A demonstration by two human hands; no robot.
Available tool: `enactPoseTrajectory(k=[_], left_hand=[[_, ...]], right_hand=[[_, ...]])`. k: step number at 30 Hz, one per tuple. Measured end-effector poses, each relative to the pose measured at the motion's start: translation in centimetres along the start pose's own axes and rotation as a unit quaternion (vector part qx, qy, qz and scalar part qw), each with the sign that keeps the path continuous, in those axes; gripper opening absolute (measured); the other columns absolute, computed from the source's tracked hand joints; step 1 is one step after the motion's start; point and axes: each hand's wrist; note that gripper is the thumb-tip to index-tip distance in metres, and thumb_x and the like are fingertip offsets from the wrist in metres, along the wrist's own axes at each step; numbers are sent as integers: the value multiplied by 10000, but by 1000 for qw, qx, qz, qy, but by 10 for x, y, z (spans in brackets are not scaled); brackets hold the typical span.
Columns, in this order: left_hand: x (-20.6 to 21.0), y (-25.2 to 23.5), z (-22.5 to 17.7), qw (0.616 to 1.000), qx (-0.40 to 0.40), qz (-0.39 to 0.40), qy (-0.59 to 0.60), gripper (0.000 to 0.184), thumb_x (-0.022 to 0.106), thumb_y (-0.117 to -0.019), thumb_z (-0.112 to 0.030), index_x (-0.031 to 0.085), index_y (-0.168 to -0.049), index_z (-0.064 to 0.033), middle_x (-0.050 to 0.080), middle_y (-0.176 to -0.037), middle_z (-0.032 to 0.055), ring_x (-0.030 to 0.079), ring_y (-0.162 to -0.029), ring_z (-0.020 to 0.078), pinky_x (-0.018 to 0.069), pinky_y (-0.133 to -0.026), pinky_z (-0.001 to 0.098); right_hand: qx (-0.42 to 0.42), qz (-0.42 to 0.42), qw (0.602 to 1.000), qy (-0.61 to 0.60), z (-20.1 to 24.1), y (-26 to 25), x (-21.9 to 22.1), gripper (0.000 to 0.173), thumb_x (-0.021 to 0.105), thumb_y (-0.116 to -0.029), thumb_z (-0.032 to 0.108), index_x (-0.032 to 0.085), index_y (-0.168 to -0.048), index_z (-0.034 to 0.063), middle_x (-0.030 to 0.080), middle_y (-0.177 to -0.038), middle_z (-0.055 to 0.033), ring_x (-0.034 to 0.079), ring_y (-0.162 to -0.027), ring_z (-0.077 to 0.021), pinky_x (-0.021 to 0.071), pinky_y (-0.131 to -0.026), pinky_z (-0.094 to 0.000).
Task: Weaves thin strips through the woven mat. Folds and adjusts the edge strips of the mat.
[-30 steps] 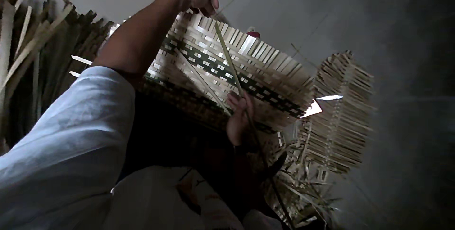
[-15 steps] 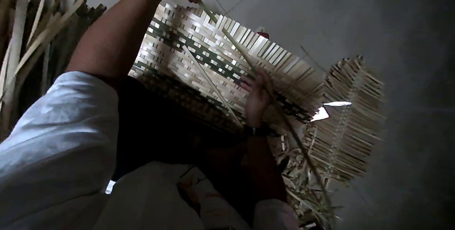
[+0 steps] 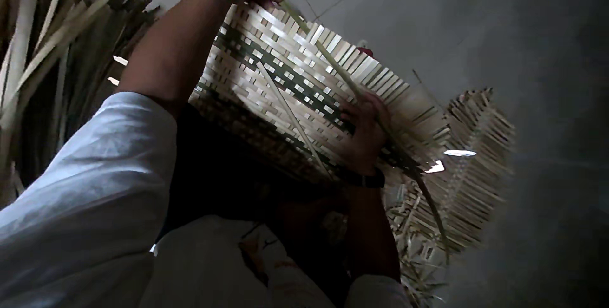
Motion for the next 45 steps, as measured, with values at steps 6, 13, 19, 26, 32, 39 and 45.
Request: enactPoseTrajectory(k=[6,13,19,26,32,39,45], left_hand=[[-3,16,-7,997,12,5,79,89,597,-979,47,652,-983,-24,662,-810,-13,630,-660,20,547,-644,159],[-9,18,-4,994,22,18,106,130,579,-978,55,630,-907,-42,677,-789,-14,667,-668,35,568,-660,166],[-21,-30,32,984,70,90,140,102,622,-992,-28,679,-1077,-39,718,-908,23,714,-778,98,605,-746,240],[-4,-59,34,967,185,167,-45,235,819,-829,-70,741,-1049,-94,730,-912,-13,660,-744,10,534,-665,163],[4,-6,3,989,95,112,-32,184,736,-879,17,723,-1036,-78,711,-904,-23,612,-730,-2,481,-652,145],[7,8,-5,991,81,94,-42,175,735,-888,12,718,-1038,-76,700,-917,-19,608,-744,-3,472,-646,140],[-9,-44,30,982,123,141,0,109,709,-952,-85,713,-1060,-72,712,-901,-28,646,-724,-2,543,-688,160]], right_hand=[[-16,16,999,32,2,-4,-9,383,398,-1126,243,517,-1402,5,756,-1118,-55,753,-985,-151,635,-867,-313],[-12,46,997,60,5,0,-14,407,379,-1131,287,502,-1444,57,747,-1164,-46,743,-1017,-137,618,-887,-287],[12,17,997,74,5,-4,-11,395,384,-1131,259,515,-1417,20,751,-1130,-62,745,-996,-135,623,-885,-305],[-1,13,999,46,1,-4,-11,381,383,-1131,243,493,-1415,14,757,-1118,-57,751,-991,-152,627,-882,-317],[16,-4,1000,24,3,-4,-7,368,369,-1133,237,521,-1395,28,763,-1088,-51,760,-971,-155,638,-861,-314],[13,-9,1000,19,1,-3,-8,358,379,-1131,229,519,-1399,37,759,-1112,-59,765,-958,-169,645,-843,-313],[25,-17,1000,2,6,-8,-8,318,390,-1125,210,533,-1344,28,779,-1037,-51,768,-942,-171,641,-848,-324]])
Point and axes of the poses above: each hand's wrist, its own y-axis away from the middle knuckle, its own x-axis out of the palm, z = x × y
